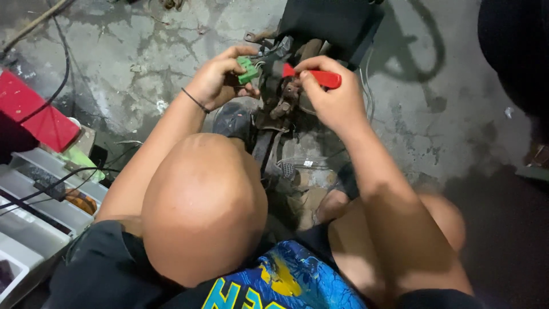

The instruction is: Adjusting and connecting electrical components on a vehicle's steering assembly using a screwdriver to pry and position a connector.

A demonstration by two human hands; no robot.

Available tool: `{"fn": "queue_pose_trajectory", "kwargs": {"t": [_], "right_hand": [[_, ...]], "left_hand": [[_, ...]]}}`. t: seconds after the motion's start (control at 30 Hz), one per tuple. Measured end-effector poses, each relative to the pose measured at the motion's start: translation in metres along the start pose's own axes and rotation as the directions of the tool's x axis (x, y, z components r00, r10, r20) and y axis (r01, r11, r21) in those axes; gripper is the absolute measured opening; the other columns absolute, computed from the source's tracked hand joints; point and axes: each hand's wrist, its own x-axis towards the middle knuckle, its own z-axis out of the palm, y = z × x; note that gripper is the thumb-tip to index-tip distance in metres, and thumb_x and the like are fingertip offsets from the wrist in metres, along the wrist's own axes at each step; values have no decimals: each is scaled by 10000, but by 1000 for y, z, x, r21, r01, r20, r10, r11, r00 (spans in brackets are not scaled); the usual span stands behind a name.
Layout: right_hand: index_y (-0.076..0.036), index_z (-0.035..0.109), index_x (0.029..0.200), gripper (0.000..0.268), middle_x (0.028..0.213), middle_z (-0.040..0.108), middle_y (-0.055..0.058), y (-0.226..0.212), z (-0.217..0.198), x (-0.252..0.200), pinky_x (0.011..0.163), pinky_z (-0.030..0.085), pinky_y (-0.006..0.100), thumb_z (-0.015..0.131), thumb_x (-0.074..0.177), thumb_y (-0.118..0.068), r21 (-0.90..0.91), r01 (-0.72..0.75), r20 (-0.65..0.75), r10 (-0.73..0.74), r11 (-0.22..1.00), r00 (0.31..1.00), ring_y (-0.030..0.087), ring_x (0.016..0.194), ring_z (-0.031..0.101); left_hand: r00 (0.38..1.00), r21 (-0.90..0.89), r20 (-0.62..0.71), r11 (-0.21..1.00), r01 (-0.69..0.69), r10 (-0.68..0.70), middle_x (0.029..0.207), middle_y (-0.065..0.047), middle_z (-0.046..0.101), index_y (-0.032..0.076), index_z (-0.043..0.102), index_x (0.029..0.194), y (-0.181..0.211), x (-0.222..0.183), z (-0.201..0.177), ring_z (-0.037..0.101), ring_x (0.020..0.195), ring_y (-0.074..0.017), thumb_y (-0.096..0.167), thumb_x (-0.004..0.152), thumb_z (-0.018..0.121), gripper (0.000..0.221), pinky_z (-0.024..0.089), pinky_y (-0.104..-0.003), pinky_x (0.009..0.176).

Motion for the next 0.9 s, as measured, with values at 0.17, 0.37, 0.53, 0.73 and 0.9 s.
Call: {"fn": "queue_pose_trajectory", "kwargs": {"t": [0.17, 0.37, 0.53, 0.73, 0.9], "right_hand": [[-122, 707, 1052, 185, 1040, 746, 44, 9, 4, 4, 851, 612, 313, 539, 997, -174, 106, 78, -87, -69, 991, 994, 180, 950, 789], [-170, 717, 1054, 154, 893, 703, -28, 19, 5, 7, 620, 447, 307, 581, 983, -180, -148, 79, -239, -113, 986, 964, 137, 713, 582], [-193, 712, 1223, 261, 1243, 710, 71, 18, 8, 6, 904, 511, 411, 592, 991, -176, -209, 38, -95, -59, 977, 994, 244, 1098, 635], [-167, 750, 1048, 157, 956, 800, 8, 6, 4, 4, 816, 557, 283, 609, 988, -202, 18, -76, 92, 74, 997, 993, 115, 915, 772], [-151, 748, 1163, 213, 1113, 737, 68, 38, 2, 15, 851, 490, 414, 611, 1002, -175, -291, 204, -60, -230, 935, 971, 267, 1005, 648]], "left_hand": [[951, 606, 117, 738, -296, 285, 1399, -23, 532, 170, 545, 1320, 6, 1, -4, 520, 1225, -179, 281, 842, 832, 569, 523, -335, 988], [942, 560, -240, 826, -64, 236, 929, -64, 600, 168, 508, 1310, 27, -13, 11, 721, 735, -177, 123, 802, 720, 553, 635, -319, 731], [955, 718, -119, 688, -107, 272, 1075, -39, 602, 202, 506, 1183, 17, -3, -8, 576, 917, -195, 95, 777, 859, 548, 485, -354, 751], [813, 841, 386, 196, -504, 436, 1145, -143, 636, 89, 623, 1123, 2, 2, -13, 594, 1089, -356, -108, 732, 576, 440, 464, -463, 861], [850, 858, 392, 194, -476, 351, 1110, -82, 588, 141, 632, 1098, 1, -1, -2, 593, 970, -344, -159, 675, 521, 530, 431, -448, 683]]}}
